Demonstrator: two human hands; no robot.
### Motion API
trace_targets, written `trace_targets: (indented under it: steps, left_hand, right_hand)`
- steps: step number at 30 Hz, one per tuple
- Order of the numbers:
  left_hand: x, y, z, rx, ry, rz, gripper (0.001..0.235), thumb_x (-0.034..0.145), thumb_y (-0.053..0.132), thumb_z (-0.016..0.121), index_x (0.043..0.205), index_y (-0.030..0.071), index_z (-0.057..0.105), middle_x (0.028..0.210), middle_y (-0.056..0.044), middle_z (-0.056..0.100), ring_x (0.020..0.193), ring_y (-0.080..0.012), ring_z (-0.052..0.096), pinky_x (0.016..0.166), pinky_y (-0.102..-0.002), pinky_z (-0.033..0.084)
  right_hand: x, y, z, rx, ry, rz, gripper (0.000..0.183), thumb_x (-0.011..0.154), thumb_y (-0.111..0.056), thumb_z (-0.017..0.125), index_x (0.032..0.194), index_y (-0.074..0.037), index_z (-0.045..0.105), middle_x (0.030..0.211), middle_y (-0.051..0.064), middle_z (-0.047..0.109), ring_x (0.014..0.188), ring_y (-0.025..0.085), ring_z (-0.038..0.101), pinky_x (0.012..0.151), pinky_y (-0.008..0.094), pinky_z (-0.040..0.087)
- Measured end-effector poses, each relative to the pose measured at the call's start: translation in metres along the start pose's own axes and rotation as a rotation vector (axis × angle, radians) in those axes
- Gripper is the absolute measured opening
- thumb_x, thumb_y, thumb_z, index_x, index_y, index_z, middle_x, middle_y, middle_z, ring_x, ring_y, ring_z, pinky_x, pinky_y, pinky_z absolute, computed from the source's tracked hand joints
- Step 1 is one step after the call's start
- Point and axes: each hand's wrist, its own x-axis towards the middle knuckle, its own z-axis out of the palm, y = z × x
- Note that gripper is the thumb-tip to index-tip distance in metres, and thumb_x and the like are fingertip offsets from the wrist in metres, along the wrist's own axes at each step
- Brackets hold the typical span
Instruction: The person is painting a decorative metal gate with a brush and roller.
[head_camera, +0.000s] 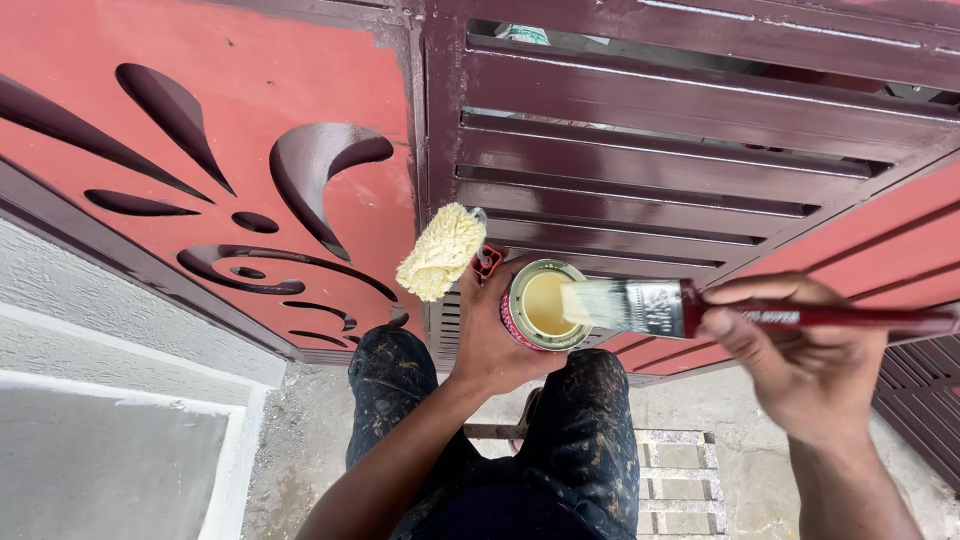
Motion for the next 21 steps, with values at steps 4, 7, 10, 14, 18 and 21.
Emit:
trace_targets:
  steps: [4, 7, 10, 14, 18, 21]
  left_hand:
    - [0.006, 0.001, -0.002, 0.030, 0.029, 0.037, 0.085, 0.053, 0.028, 0.091, 0.130, 0.008, 0.061, 0.128, -0.012, 0.062, 0.135, -0.0378, 0.037, 0.115, -0.053, 0.035]
    - [0.007, -0.006, -0.003, 0.020, 0.001, -0.031, 0.087, 0.053, 0.030, 0.090, 0.131, 0.008, 0.060, 0.127, -0.010, 0.064, 0.130, -0.0337, 0.044, 0.113, -0.051, 0.036]
    - [0.008, -0.009, -0.004, 0.002, -0.030, -0.077, 0.090, 0.052, 0.031, 0.090, 0.133, 0.008, 0.059, 0.128, -0.009, 0.064, 0.126, -0.0323, 0.048, 0.110, -0.050, 0.038]
    - [0.009, -0.010, -0.005, 0.006, 0.028, -0.065, 0.090, 0.051, 0.028, 0.091, 0.132, 0.007, 0.060, 0.129, -0.017, 0.057, 0.128, -0.0372, 0.043, 0.109, -0.050, 0.040]
    - [0.009, -0.013, -0.002, 0.045, 0.054, 0.001, 0.089, 0.050, 0.030, 0.095, 0.130, 0.007, 0.062, 0.130, -0.016, 0.060, 0.130, -0.0379, 0.041, 0.109, -0.053, 0.037]
    - [0.010, -0.012, -0.002, -0.035, 0.019, -0.053, 0.088, 0.053, 0.033, 0.093, 0.131, 0.009, 0.061, 0.129, -0.014, 0.061, 0.131, -0.0347, 0.043, 0.110, -0.051, 0.041]
  right_hand:
    - [0.012, -0.015, 0.023, 0.074, -0.265, -0.110, 0.020, 0.089, 0.003, 0.073, 0.108, 0.000, 0.072, 0.111, 0.015, 0.077, 0.100, 0.023, 0.080, 0.081, 0.033, 0.066]
    - [0.014, -0.026, 0.023, -0.034, -0.378, -0.137, 0.025, 0.082, 0.006, 0.073, 0.105, -0.002, 0.074, 0.117, 0.016, 0.075, 0.110, 0.026, 0.078, 0.083, 0.033, 0.065]
    - [0.019, -0.035, 0.013, -0.134, -0.409, -0.129, 0.027, 0.078, 0.007, 0.074, 0.102, -0.004, 0.075, 0.115, 0.014, 0.077, 0.112, 0.027, 0.077, 0.079, 0.031, 0.065]
    - [0.022, -0.042, -0.003, -0.209, -0.371, -0.083, 0.024, 0.079, 0.007, 0.070, 0.100, -0.005, 0.075, 0.111, 0.013, 0.078, 0.113, 0.027, 0.077, 0.076, 0.031, 0.065]
    - [-0.003, 0.016, 0.005, 0.060, -0.123, -0.027, 0.022, 0.089, 0.003, 0.072, 0.110, -0.002, 0.073, 0.105, 0.013, 0.079, 0.089, 0.020, 0.081, 0.078, 0.034, 0.067]
    - [-0.010, 0.049, 0.036, 0.316, 0.207, 0.214, 0.010, 0.096, 0.003, 0.074, 0.105, 0.001, 0.072, 0.093, 0.016, 0.075, 0.084, 0.022, 0.075, 0.076, 0.038, 0.068]
